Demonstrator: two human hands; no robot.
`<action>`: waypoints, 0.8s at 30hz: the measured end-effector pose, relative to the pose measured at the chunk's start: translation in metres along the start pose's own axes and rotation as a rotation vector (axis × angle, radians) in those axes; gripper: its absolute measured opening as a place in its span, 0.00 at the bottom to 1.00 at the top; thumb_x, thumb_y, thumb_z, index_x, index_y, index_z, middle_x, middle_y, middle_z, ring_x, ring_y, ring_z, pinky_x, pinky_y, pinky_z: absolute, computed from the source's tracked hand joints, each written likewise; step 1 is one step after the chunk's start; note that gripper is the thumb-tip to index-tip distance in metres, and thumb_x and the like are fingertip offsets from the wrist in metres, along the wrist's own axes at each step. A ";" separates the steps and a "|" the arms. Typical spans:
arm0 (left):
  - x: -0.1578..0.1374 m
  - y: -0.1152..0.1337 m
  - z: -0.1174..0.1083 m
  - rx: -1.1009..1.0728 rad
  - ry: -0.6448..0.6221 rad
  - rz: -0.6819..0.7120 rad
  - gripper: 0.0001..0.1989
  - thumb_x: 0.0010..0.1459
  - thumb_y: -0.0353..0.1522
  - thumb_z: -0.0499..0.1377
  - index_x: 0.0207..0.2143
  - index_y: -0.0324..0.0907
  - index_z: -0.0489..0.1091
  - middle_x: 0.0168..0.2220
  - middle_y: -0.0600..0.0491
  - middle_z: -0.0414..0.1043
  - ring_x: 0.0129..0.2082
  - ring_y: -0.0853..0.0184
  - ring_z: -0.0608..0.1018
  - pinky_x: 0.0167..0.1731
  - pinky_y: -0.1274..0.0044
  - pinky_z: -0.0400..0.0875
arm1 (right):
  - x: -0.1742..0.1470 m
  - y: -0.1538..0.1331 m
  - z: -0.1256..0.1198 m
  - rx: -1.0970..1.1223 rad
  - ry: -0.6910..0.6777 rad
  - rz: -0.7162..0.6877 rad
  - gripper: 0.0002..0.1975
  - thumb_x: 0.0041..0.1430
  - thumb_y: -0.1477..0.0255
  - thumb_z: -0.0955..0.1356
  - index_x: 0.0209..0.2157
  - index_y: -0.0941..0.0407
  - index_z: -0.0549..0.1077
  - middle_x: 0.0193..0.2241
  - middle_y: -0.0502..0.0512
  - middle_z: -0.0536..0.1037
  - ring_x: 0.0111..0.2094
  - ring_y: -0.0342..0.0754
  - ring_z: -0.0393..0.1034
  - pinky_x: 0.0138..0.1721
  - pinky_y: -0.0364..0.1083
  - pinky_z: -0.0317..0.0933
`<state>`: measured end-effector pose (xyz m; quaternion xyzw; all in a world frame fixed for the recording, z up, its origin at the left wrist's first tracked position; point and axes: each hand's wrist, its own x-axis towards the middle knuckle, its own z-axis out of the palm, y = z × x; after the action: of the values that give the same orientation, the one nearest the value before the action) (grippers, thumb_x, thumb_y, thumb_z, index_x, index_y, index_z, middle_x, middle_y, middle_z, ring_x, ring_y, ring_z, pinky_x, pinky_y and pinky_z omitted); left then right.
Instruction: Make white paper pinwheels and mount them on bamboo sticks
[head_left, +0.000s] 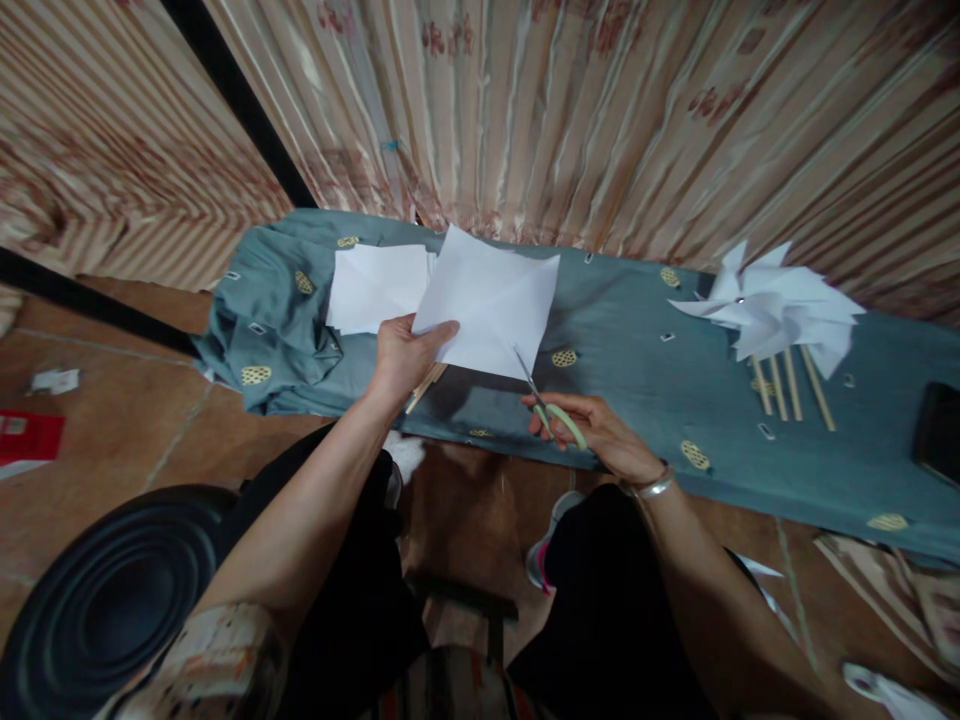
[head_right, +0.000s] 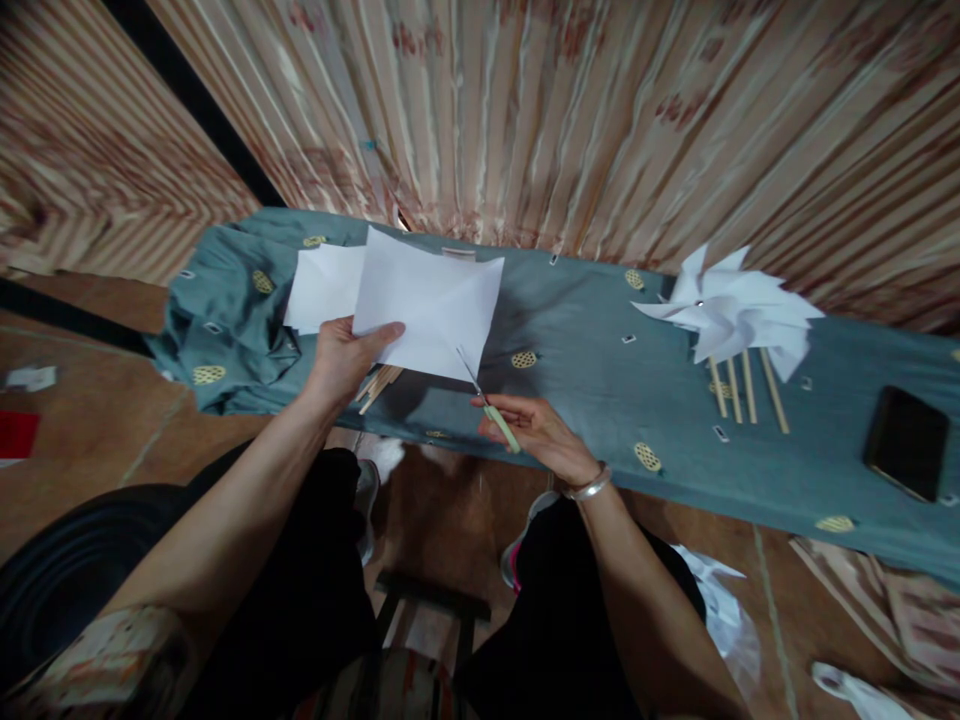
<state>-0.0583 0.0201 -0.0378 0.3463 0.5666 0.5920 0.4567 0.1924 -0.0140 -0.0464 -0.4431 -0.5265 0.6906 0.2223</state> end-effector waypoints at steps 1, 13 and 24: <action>0.000 0.001 0.001 -0.005 -0.003 0.000 0.16 0.32 0.34 0.70 0.24 0.34 0.73 0.23 0.54 0.72 0.21 0.71 0.70 0.24 0.77 0.67 | 0.000 0.000 0.000 -0.002 -0.001 0.003 0.26 0.44 0.59 0.76 0.46 0.55 0.79 0.33 0.55 0.78 0.31 0.44 0.68 0.26 0.41 0.58; 0.000 0.002 -0.001 -0.039 0.003 0.004 0.13 0.32 0.32 0.70 0.22 0.34 0.74 0.20 0.55 0.72 0.19 0.73 0.70 0.21 0.80 0.67 | 0.000 0.000 -0.002 -0.025 -0.015 0.027 0.29 0.45 0.57 0.76 0.48 0.56 0.77 0.34 0.56 0.78 0.32 0.44 0.68 0.28 0.41 0.58; 0.001 0.000 -0.001 -0.038 0.000 0.006 0.13 0.31 0.32 0.70 0.21 0.34 0.73 0.20 0.55 0.71 0.19 0.73 0.69 0.20 0.81 0.66 | 0.000 -0.001 0.000 -0.013 -0.018 0.032 0.29 0.45 0.58 0.76 0.48 0.57 0.77 0.33 0.55 0.77 0.31 0.43 0.66 0.29 0.41 0.59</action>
<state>-0.0598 0.0210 -0.0385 0.3394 0.5543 0.6039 0.4614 0.1922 -0.0140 -0.0457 -0.4467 -0.5257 0.6947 0.2038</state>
